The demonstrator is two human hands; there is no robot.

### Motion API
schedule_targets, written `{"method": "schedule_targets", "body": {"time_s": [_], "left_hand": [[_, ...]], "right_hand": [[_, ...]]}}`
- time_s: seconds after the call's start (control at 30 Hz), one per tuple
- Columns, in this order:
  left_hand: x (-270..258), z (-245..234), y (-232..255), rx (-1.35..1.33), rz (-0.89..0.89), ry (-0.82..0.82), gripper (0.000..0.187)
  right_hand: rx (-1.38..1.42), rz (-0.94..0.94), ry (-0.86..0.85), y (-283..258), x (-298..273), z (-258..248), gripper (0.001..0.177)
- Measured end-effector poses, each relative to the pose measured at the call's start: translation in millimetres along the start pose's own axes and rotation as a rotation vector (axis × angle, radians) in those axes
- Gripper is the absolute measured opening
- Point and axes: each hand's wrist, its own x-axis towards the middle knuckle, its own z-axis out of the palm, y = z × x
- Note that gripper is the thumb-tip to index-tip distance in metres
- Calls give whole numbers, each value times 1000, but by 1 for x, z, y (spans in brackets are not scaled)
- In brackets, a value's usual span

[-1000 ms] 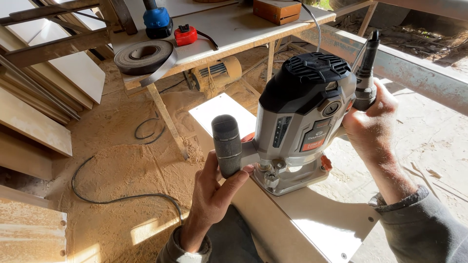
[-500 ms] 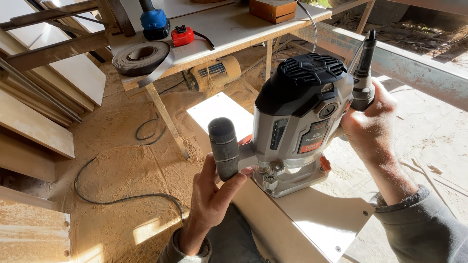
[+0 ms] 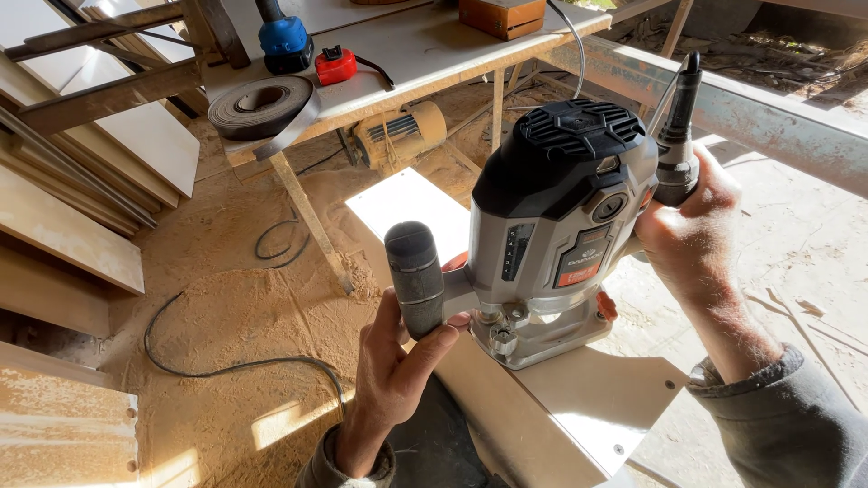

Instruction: The person positions a white rectangular wooden board on a workbench and uses a handheld electric router to shape the edges. The person holds the tool with both hands and guides it along the wood's perimeter, creating a routed profile.

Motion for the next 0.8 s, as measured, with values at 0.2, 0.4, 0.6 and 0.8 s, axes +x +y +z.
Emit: {"method": "schedule_targets", "body": {"time_s": [0.2,0.4,0.6,0.8], "left_hand": [[-2,4,10,10,-49,-2,36],[-4,8,9,-20,-42,-3,39],[-7,11,11,-19,-26,-10,39],[-11,15,9,-49,18,-3,37]], "right_hand": [[-10,-1,3,9,-4,-7,30],[-35,9,11,9,-6,-11,33],[-49,-6,13,12,-9,-16,34],[-17,16,7,5,-10,-20,34]]}}
